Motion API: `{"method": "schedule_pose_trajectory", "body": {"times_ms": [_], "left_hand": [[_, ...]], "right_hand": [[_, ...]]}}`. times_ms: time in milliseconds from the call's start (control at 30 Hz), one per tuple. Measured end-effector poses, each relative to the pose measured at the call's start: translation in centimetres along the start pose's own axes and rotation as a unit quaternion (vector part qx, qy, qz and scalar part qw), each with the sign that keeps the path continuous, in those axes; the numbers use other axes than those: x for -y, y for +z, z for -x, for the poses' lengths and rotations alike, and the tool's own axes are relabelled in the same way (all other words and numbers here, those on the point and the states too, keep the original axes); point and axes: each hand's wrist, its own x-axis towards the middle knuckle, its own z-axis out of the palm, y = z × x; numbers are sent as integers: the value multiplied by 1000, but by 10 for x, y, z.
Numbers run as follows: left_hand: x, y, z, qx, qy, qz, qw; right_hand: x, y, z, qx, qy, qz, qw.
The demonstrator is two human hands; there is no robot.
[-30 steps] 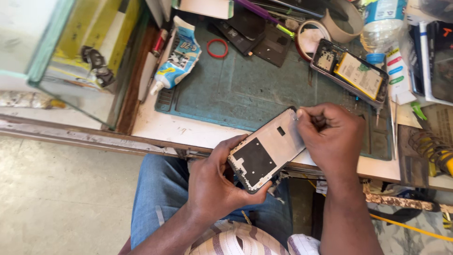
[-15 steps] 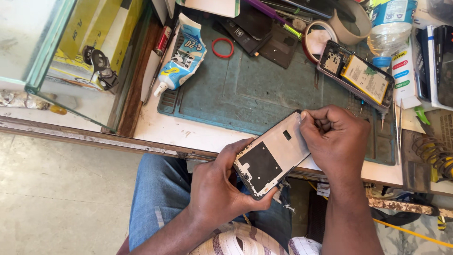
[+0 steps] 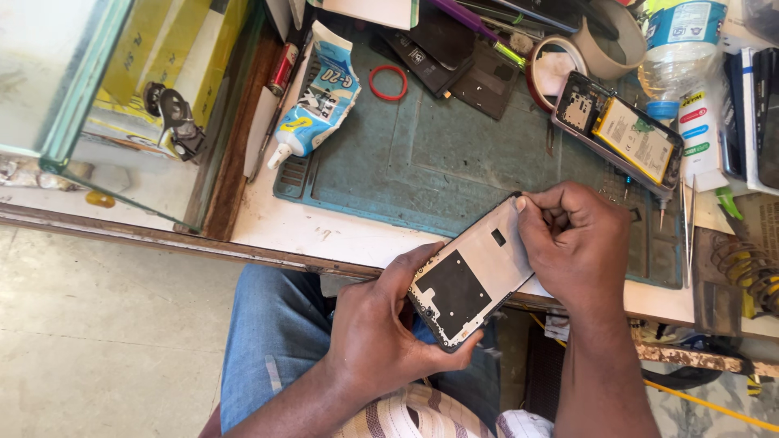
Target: The person is repairing a smartphone by applying adhesive tape to the edges of the device's back casing. They repeatedly peel small pieces of tape and press them along the perimeter of the phone's frame, working on different sections of the casing.
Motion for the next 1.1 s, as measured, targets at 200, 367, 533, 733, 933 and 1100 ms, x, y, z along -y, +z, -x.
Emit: {"method": "schedule_pose_trajectory", "body": {"times_ms": [200, 367, 533, 733, 933, 1100], "left_hand": [[1, 3, 1, -2, -17, -10, 1000], [-3, 5, 2, -29, -4, 8, 1000], [-5, 5, 3, -48, 12, -28, 998], [-4, 4, 5, -44, 15, -47, 998], [-1, 3, 3, -32, 18, -59, 998], [-1, 4, 4, -33, 18, -43, 998]], "right_hand": [[-9, 0, 0, 16, -14, -35, 999], [-6, 0, 1, -4, -37, -16, 999], [1, -2, 2, -22, 11, -11, 1000], [23, -7, 2, -23, -25, 127, 991], [27, 4, 2, -30, 49, 78, 995], [10, 7, 3, -16, 23, 30, 999]]}}
